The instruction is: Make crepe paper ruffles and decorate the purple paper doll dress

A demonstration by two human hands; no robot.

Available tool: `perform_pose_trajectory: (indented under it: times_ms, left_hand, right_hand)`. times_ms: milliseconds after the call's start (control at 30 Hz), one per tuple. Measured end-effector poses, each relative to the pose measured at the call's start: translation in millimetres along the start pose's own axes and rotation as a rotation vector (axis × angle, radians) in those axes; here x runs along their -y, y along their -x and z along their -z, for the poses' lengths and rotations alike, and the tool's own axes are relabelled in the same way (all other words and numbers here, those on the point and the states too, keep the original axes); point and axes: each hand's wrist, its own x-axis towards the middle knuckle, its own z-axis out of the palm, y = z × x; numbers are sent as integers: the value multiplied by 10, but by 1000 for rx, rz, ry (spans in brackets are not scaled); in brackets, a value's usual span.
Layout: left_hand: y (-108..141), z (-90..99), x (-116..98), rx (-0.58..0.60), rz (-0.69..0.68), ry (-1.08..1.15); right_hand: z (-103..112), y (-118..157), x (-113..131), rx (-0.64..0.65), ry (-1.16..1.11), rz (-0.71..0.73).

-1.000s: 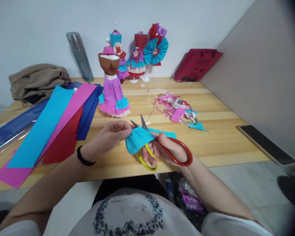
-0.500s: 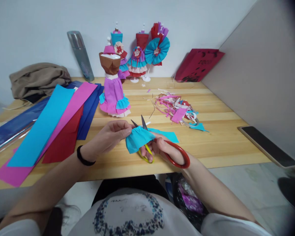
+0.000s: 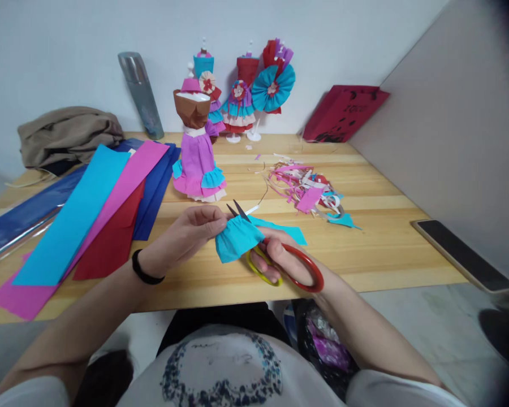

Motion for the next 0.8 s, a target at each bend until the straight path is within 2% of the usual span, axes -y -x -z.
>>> perform_pose_trajectory:
  times_ms: [233, 333, 467, 567, 633, 733, 800]
  left_hand:
    - [-7, 7, -6, -25, -7, -32]
    - [-27, 70, 48, -25, -10, -116]
    - [-101, 186, 191, -24, -52, -275]
    - [-166, 249, 264, -2, -71, -393]
    - [-195, 270, 268, 30, -67, -462]
    - [-211, 278, 227, 87, -54, -496]
    - [-207, 274, 187, 110, -46, -463]
  right_hand:
    - [18, -28, -143, -55, -113, 13]
    - [85, -96, -178, -19, -163, 5]
    - [219, -163, -134, 76, -288, -108]
    - [325, -137, -73, 90, -276, -172]
    - [399, -91, -37, 40, -217, -191]
    - [509, -16, 12, -104, -77, -166]
    - [565, 14, 48, -213, 128, -131]
